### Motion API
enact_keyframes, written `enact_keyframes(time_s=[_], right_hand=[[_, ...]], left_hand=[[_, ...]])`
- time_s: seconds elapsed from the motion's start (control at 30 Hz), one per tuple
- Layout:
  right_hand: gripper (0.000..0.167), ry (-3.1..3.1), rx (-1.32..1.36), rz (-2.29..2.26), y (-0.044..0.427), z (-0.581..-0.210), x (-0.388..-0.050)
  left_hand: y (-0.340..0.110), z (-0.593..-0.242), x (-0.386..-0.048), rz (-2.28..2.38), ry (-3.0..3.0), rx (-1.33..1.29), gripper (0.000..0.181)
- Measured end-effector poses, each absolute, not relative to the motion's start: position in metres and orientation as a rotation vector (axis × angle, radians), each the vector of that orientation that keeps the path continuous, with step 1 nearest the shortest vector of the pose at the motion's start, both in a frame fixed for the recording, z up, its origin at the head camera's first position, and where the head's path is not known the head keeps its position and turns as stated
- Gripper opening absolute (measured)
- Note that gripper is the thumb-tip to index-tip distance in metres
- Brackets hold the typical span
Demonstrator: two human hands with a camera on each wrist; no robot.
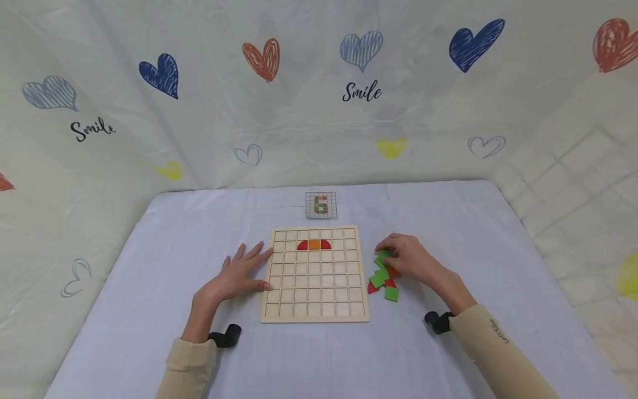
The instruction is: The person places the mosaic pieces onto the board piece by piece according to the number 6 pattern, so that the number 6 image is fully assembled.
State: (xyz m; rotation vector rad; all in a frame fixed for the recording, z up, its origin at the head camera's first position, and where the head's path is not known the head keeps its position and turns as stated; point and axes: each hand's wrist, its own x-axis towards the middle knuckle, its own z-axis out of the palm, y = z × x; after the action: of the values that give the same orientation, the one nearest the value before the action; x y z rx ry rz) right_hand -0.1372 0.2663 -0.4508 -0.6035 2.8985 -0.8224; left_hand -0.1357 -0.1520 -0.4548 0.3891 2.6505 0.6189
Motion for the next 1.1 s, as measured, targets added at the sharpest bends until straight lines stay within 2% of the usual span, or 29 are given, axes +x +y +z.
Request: enact_keyframes(time_s=[0.27,0.67,1.1], right_hand=[[0.025,2.845,-0.472,-0.979,0.267,-0.447,-0.136],[0.021,2.770,-0.401,-1.088,0.257,-0.449,-0.141],[0.029,2.669,-0.313,-1.145,0.234,-0.448,-0.148]], left_hand=[[-0.152,-0.453,-0.136,0.615,2.647,0.387,0.090],[-0.153,-0.455,-0.136,0.631,2.646,0.392,0.090],[-0.153,-0.457,-0.137,0.627,2.645,0.388,0.090]])
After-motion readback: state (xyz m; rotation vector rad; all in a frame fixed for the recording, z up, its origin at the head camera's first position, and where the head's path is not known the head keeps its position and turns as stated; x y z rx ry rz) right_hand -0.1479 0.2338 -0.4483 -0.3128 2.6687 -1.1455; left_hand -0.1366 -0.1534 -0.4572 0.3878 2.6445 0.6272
